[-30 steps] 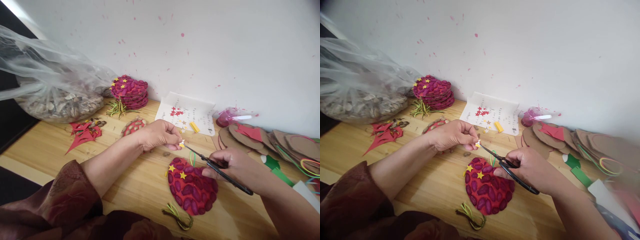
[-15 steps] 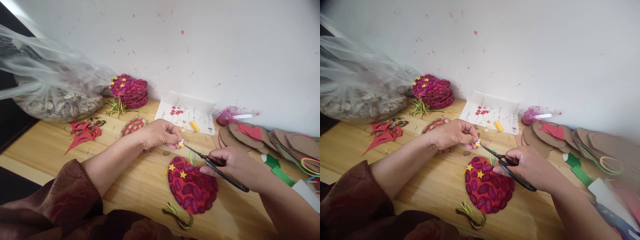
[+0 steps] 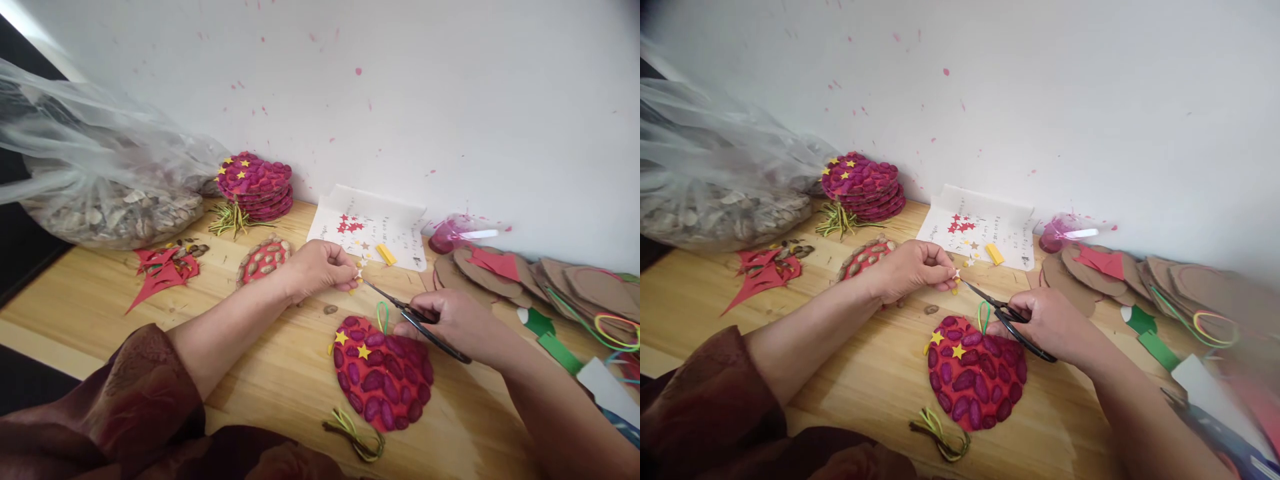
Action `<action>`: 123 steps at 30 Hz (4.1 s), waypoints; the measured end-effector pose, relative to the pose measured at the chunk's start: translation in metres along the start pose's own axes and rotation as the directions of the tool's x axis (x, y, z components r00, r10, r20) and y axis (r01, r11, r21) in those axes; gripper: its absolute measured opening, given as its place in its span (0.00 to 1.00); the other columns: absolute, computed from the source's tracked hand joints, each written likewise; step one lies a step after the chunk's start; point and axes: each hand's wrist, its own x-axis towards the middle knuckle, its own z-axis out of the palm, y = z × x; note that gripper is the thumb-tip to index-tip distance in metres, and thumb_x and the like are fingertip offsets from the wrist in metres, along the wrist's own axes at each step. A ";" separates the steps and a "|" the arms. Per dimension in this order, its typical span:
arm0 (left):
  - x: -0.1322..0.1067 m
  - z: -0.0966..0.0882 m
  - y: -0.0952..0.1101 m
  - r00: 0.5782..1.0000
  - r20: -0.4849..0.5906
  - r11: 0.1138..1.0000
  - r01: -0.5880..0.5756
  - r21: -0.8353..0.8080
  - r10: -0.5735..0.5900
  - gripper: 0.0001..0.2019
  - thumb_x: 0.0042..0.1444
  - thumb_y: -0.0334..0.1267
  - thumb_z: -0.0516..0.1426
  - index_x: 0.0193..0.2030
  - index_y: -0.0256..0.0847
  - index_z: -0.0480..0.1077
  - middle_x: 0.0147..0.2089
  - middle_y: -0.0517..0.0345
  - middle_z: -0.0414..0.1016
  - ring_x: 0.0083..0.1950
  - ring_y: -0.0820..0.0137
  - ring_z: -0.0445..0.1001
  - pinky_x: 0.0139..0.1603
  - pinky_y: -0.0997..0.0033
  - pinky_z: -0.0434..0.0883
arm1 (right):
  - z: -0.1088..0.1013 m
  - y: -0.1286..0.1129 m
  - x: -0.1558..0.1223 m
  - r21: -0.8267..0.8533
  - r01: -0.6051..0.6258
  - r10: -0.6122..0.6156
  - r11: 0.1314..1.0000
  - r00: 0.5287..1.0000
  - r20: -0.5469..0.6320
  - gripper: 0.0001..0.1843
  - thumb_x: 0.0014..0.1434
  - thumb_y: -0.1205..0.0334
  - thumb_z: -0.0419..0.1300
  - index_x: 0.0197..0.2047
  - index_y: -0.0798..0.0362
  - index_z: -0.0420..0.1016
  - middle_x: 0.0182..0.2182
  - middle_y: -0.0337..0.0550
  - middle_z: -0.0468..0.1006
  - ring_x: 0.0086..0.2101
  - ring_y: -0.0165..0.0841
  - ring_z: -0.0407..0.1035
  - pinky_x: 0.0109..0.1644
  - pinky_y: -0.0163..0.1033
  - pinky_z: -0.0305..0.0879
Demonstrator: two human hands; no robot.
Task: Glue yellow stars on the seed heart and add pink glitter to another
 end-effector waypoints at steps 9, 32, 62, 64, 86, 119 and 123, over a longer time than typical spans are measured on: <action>-0.007 0.005 0.008 0.999 -0.048 0.991 0.015 -0.130 -0.021 0.08 0.51 0.28 0.68 0.25 0.35 0.75 0.26 0.56 0.80 0.31 0.75 0.77 0.34 0.78 0.72 | 0.003 0.004 0.001 0.276 -0.055 0.100 0.959 0.983 -0.153 0.28 0.49 0.35 0.69 0.24 0.51 0.67 0.19 0.33 0.61 0.21 0.27 0.57 0.24 0.35 0.51; -0.019 0.010 0.004 0.972 0.235 0.991 0.043 -0.127 -0.012 0.09 0.45 0.34 0.72 0.29 0.35 0.78 0.30 0.57 0.81 0.30 0.77 0.75 0.34 0.78 0.70 | 0.007 -0.018 -0.016 0.615 -0.001 0.061 0.789 0.995 -0.076 0.21 0.48 0.45 0.74 0.30 0.53 0.76 0.14 0.31 0.66 0.16 0.25 0.59 0.19 0.31 0.52; -0.015 -0.003 0.012 0.969 0.219 0.990 0.130 -0.049 -0.117 0.10 0.44 0.32 0.74 0.27 0.34 0.78 0.28 0.52 0.83 0.29 0.74 0.80 0.33 0.78 0.76 | -0.016 0.000 -0.018 0.179 0.043 -0.072 0.983 0.985 0.156 0.28 0.51 0.36 0.70 0.23 0.52 0.69 0.21 0.33 0.59 0.24 0.27 0.52 0.27 0.35 0.45; -0.014 -0.003 0.010 0.968 0.222 0.990 0.129 -0.050 -0.115 0.09 0.44 0.31 0.73 0.27 0.34 0.78 0.28 0.52 0.83 0.30 0.73 0.81 0.33 0.78 0.76 | -0.016 0.002 -0.018 0.172 0.038 -0.064 0.984 0.987 0.150 0.27 0.51 0.37 0.70 0.23 0.52 0.69 0.21 0.33 0.59 0.24 0.27 0.52 0.27 0.35 0.46; -0.013 -0.005 0.008 0.961 0.248 0.992 0.130 -0.003 -0.125 0.06 0.46 0.27 0.70 0.26 0.34 0.77 0.27 0.53 0.82 0.28 0.74 0.79 0.33 0.77 0.76 | -0.013 -0.004 -0.019 0.094 0.028 -0.041 0.995 0.989 0.145 0.31 0.49 0.35 0.70 0.20 0.52 0.63 0.19 0.32 0.54 0.22 0.26 0.49 0.25 0.36 0.43; -0.015 -0.003 0.012 0.965 0.229 0.991 0.131 -0.010 -0.125 0.06 0.46 0.27 0.69 0.25 0.35 0.76 0.26 0.55 0.82 0.27 0.76 0.79 0.32 0.79 0.74 | -0.009 -0.008 -0.022 0.007 0.056 -0.057 0.998 0.994 0.088 0.29 0.51 0.37 0.69 0.21 0.52 0.63 0.18 0.31 0.54 0.21 0.25 0.49 0.24 0.34 0.43; -0.014 -0.004 0.011 0.966 0.231 0.992 0.124 -0.019 -0.116 0.07 0.44 0.28 0.71 0.25 0.35 0.76 0.26 0.55 0.82 0.27 0.75 0.79 0.31 0.79 0.74 | -0.008 -0.006 -0.021 0.008 0.058 -0.058 0.998 0.995 0.078 0.28 0.51 0.39 0.70 0.20 0.52 0.66 0.18 0.31 0.55 0.21 0.25 0.49 0.23 0.34 0.43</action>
